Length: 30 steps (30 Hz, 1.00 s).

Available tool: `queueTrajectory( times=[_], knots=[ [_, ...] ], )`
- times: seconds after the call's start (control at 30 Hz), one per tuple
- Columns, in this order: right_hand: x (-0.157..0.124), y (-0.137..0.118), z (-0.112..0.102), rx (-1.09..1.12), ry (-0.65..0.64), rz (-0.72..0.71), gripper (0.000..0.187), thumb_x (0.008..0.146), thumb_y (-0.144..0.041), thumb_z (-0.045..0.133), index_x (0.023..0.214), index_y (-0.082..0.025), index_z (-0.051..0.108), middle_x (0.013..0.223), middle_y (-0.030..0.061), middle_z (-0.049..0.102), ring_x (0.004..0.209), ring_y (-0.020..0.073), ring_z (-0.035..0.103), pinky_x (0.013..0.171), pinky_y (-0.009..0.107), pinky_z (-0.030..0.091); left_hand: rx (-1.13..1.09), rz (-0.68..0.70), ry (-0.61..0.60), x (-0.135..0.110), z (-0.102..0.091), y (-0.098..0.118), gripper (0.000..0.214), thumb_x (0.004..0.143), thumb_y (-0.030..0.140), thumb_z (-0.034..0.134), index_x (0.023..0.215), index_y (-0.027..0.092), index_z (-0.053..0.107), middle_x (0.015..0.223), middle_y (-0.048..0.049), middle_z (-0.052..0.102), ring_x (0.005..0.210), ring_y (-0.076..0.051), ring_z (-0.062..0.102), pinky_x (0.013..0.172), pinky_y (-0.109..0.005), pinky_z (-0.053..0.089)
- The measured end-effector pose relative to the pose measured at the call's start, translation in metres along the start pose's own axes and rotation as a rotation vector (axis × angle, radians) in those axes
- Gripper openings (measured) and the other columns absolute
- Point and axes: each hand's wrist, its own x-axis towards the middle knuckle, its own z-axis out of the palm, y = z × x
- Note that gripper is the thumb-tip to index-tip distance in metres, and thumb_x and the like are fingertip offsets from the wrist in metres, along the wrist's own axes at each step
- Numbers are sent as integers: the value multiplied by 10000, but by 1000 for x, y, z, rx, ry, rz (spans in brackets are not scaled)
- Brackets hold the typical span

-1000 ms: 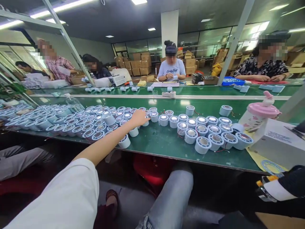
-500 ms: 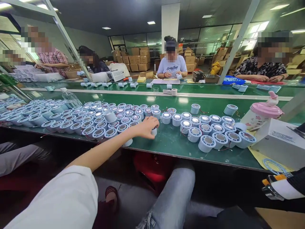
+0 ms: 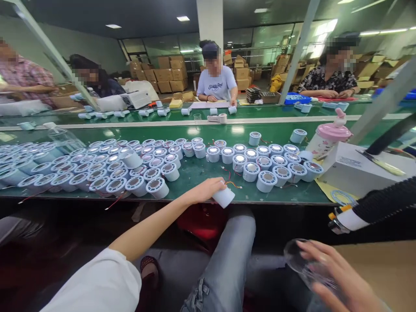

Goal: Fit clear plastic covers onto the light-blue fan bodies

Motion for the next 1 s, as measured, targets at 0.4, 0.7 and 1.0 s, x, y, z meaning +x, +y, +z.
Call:
queueTrajectory(
  times=[0.4,0.7,1.0],
  knots=[
    [17,-46,24,-523,-108,167,461,864,-243,556,1324,-243,580,1201,163,561,998,331,575,743,459,568,-401,285,-726,-1,109,61,281,863,350,435,820,159,636,722,-19,578,553,-106,485,436,-193,355],
    [13,-33,15,75,-212,429,71,800,-165,669,751,-209,643,1233,79,547,1125,264,560,926,397,494,-189,583,-256,-15,113,60,182,906,281,536,929,183,687,965,-43,615,893,-161,582,834,-272,431],
    [9,-29,14,446,17,644,305,884,-403,586,662,-201,636,1015,71,562,906,211,590,696,293,524,-276,719,-171,-6,131,35,628,610,487,833,1162,233,675,1045,-82,576,987,-220,561,890,-346,459]
  ],
)
